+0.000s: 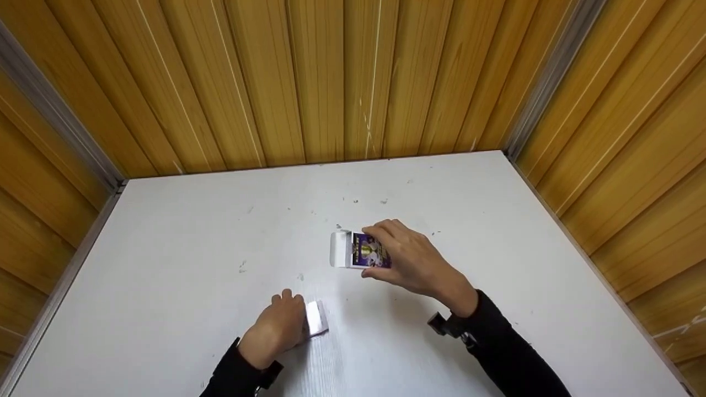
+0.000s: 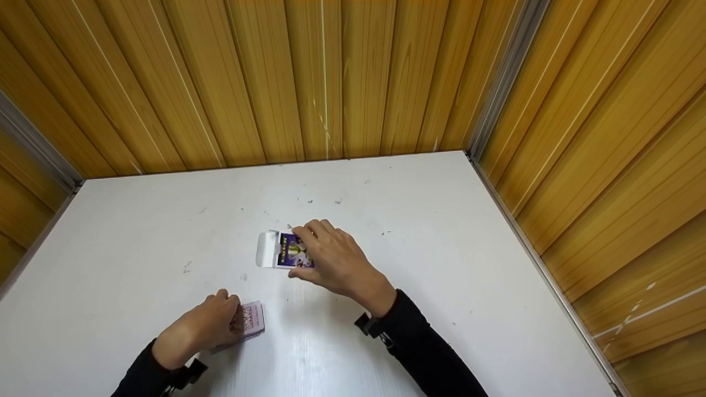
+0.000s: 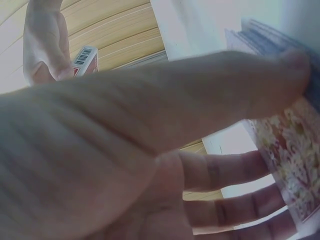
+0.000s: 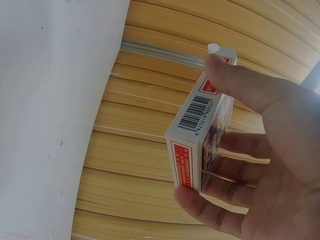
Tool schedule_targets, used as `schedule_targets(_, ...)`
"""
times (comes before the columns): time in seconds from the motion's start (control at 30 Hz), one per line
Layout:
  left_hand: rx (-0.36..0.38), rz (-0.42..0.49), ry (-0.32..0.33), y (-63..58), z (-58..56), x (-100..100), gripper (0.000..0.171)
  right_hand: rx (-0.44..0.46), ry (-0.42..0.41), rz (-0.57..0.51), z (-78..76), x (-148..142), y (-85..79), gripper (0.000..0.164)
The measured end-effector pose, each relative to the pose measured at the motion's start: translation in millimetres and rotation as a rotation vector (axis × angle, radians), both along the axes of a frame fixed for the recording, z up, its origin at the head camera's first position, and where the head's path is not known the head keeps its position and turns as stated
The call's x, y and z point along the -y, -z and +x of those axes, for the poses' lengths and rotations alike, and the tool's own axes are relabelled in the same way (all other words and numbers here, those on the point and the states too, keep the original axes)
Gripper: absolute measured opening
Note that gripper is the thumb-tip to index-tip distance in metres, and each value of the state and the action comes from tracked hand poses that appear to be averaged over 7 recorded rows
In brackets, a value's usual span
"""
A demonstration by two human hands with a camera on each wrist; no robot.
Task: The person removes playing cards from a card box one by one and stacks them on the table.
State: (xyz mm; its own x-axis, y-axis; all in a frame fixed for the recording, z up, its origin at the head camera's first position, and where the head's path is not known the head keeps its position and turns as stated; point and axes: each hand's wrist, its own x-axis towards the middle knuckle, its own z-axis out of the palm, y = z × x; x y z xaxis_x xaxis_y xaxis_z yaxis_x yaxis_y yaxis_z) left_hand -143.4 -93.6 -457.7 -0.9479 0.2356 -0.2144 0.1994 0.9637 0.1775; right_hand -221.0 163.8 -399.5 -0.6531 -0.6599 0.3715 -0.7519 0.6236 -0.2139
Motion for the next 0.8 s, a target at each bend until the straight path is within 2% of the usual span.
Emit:
schedule_targets(0.23,0.034,0.067,-0.010,-4.8,-0.3,7,0.042,0.010,-0.007,-0.002,-1.0,3,1.2,0.073)
schedule_targets(0.33,0.025,0.137,-0.016,-12.6,-1.1,15,0.045,-0.006,-0.018,-0.001,-0.9,3,1.4,0.073)
schedule_targets(0.43,-0.016,0.215,-0.028,-24.0,-2.5,20,0.048,-0.022,-0.029,-0.005,-1.7,3,1.6,0.072)
schedule_targets(0.53,-0.129,0.295,-0.039,-34.5,-3.5,21,0.045,-0.026,-0.034,-0.008,-2.4,3,2.3,0.071)
schedule_targets(0.6,-0.235,0.372,-0.053,-38.8,-3.8,19,0.034,-0.024,-0.034,-0.006,-2.0,3,2.8,0.071)
schedule_targets(0.73,-0.453,0.563,-0.079,-41.6,-5.0,9,0.008,-0.024,-0.029,0.001,0.7,4,5.3,0.072)
schedule_targets(0.8,-0.514,0.663,-0.089,-42.3,-5.5,3,0.006,-0.028,-0.027,0.007,3.1,6,7.2,0.073)
